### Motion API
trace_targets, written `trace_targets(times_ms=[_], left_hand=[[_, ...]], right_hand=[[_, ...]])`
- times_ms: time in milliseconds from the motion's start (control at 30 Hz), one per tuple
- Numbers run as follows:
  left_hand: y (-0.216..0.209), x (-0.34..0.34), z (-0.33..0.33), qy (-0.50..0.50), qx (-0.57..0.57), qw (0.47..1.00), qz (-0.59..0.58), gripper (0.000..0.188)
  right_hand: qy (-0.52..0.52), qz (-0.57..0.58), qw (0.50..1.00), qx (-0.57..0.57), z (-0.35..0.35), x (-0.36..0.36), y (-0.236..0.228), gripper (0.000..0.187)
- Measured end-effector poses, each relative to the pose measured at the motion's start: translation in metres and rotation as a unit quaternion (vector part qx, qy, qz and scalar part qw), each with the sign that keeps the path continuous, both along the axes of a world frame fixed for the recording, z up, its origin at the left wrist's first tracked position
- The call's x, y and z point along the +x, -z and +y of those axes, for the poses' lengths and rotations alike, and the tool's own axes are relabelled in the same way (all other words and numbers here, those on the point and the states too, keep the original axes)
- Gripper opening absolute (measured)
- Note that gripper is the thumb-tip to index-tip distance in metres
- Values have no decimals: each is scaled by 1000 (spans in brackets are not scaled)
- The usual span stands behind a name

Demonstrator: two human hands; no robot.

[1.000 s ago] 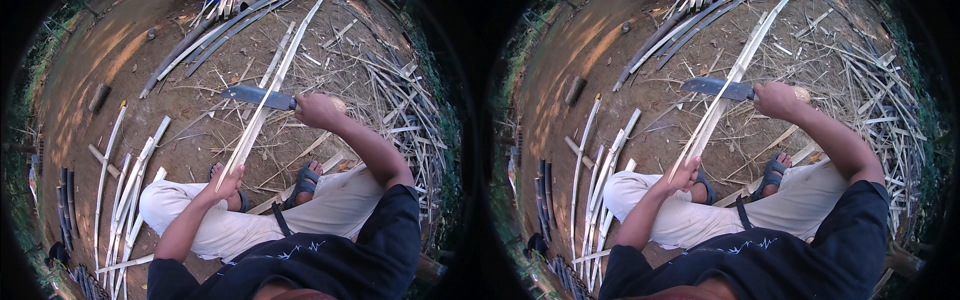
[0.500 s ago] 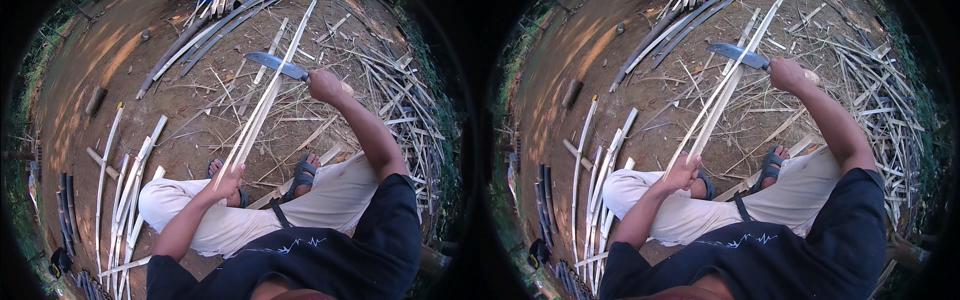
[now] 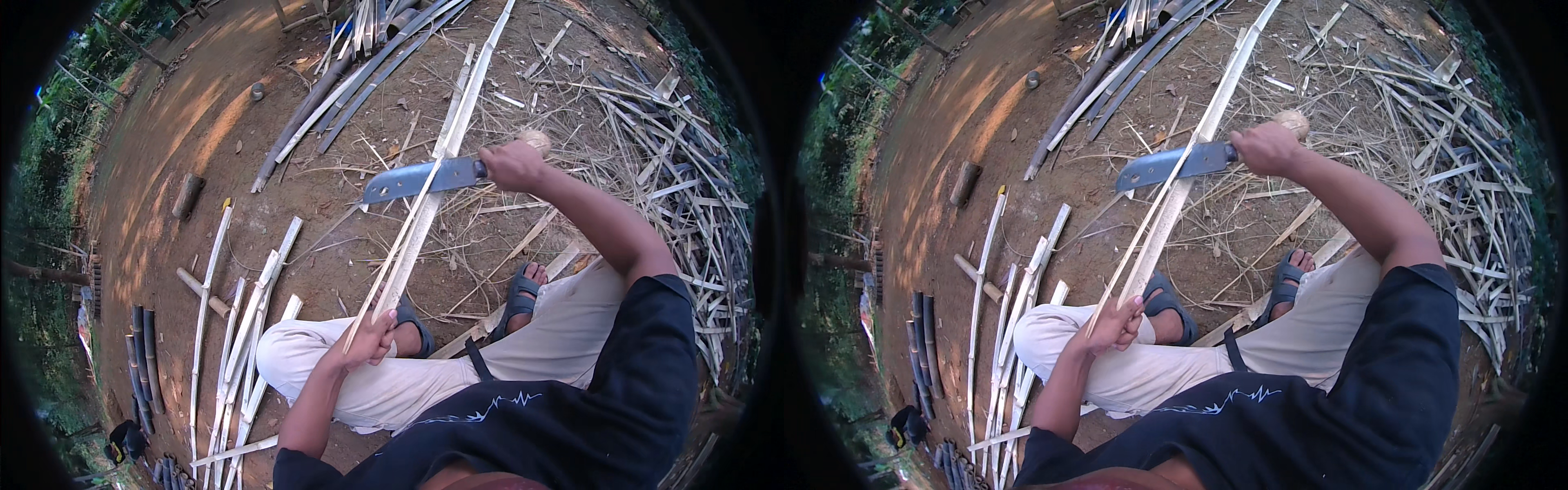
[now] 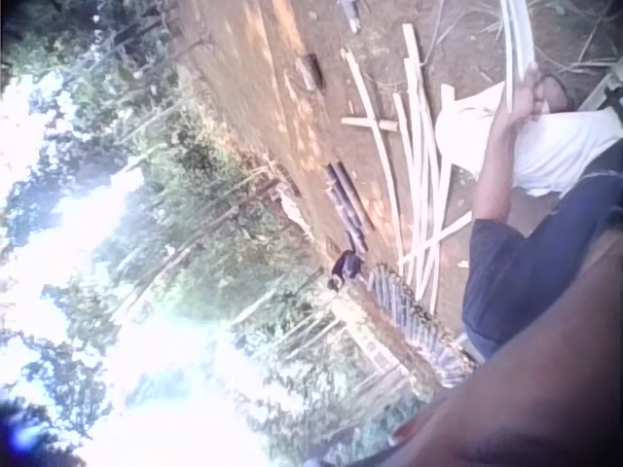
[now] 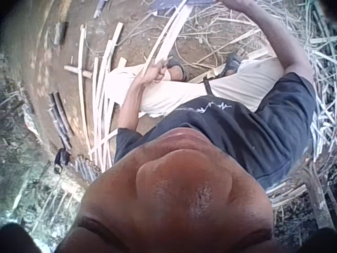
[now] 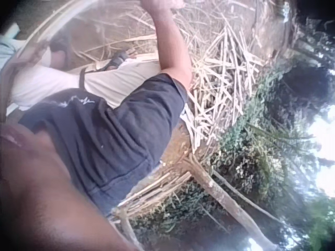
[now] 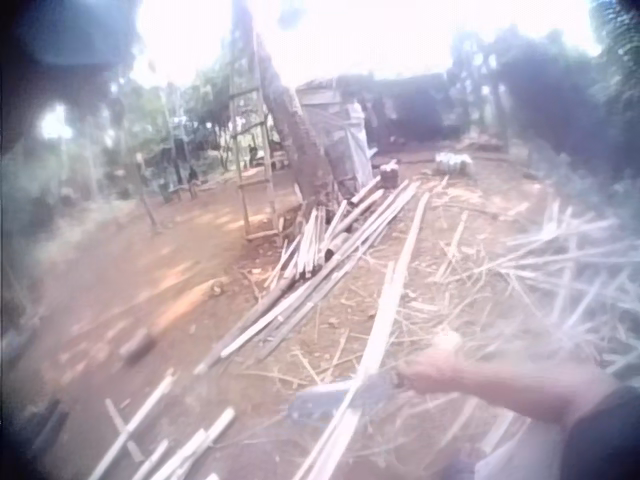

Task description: The person carves and shaves a bamboo slat using a large blade, then handles a long bamboo strip, turning and scraping it on several sides.

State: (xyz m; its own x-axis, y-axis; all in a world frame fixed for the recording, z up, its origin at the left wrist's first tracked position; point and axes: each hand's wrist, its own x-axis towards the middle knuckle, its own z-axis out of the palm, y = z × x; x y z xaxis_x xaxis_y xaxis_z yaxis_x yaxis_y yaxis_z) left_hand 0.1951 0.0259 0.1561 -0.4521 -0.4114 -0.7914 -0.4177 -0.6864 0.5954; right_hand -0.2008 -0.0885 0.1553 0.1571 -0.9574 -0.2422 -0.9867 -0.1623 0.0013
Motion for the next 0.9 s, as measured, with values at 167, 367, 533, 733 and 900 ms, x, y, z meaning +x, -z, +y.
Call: trace_targets(times_ms=[167, 367, 533, 733, 900], left_hand=[[-3, 29, 42, -23, 48, 998, 31, 38], [-2, 45, 41, -81, 119, 988, 52, 32], [-1, 55, 38, -97, 138, 985, 45, 32], [-36, 70, 66, -86, 114, 990, -4, 33], [-91, 127, 141, -60, 88, 989, -100, 33]], right_hand=[[125, 1, 992, -20, -28, -51, 3, 15], [130, -133, 959, 212, -53, -29, -5, 19], [-33, -2, 999, 22, -20, 2, -2, 16], [-90, -29, 995, 18, -4, 20, 9, 17], [134, 7, 987, -89, -70, -112, 22, 14]])
